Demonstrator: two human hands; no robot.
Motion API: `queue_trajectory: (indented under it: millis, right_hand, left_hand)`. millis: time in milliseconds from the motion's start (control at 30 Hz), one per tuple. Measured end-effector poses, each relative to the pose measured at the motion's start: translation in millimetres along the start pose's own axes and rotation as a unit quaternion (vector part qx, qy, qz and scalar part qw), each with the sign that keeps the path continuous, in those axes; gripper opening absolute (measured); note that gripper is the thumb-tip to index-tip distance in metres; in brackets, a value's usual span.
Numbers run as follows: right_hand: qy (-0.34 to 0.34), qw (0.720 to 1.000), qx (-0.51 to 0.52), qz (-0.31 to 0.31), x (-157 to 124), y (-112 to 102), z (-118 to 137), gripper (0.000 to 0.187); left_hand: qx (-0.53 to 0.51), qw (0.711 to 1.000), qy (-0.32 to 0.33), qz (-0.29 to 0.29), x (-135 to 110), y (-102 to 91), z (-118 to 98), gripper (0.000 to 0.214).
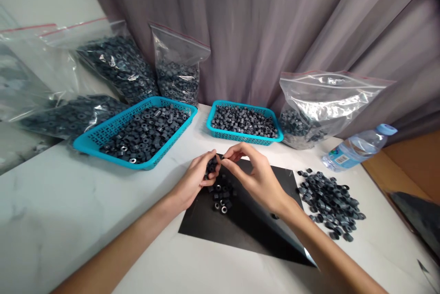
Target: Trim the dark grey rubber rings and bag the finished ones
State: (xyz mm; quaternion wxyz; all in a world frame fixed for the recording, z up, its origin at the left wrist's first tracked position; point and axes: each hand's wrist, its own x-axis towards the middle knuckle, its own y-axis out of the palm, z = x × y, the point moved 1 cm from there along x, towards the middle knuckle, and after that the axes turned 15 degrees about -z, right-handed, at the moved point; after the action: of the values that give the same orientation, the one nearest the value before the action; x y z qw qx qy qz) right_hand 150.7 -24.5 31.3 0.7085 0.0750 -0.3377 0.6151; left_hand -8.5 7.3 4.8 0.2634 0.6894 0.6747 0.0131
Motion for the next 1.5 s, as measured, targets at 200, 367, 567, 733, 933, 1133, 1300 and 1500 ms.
queue_trajectory:
  millis: [200,367,567,733,933,1133,1300,1500]
  right_hand:
    - [-0.043,0.998,-0.012,0.042,-5,2,3,0.016]
    - [-0.043,0.997,-0.023,0.052,-3,-2,0,0.016]
    - [0.0,1.0,-0.014,0.0,1,-12,-9,0.019]
    - [0.056,0.995,-0.074,-0.046,-3,-11,-31,0.022]
    - [-0.006,0.99,-0.128,0.05,-16,11,-30,0.013]
    - [-0.026,0.979,-0.143,0.145,-19,23,-22,0.022]
    - [-0.039,0.976,-0.15,0.155,-22,31,-25,0.024]
    - [0.028,0.996,-0.066,0.061,-11,12,-24,0.015]
  left_hand:
    - [-0.017,0.998,-0.052,0.031,-10,5.2,7,0.012]
    - [-0.034,0.997,-0.061,0.039,-11,5.7,6,0.019]
    - [-0.033,0.997,-0.062,0.029,-14,4.9,3,0.018]
    - [-0.027,0.996,-0.076,0.026,-13,5.6,0,0.021]
    - [-0.022,0.999,-0.047,0.015,-8,5.1,-5,0.025]
    - [-0.009,1.0,-0.015,0.016,-10,5.1,-11,0.026]
    - [-0.005,1.0,-0.008,0.016,-10,5.7,-11,0.025]
    - [-0.052,0.997,0.05,-0.019,-11,8.1,-21,0.027]
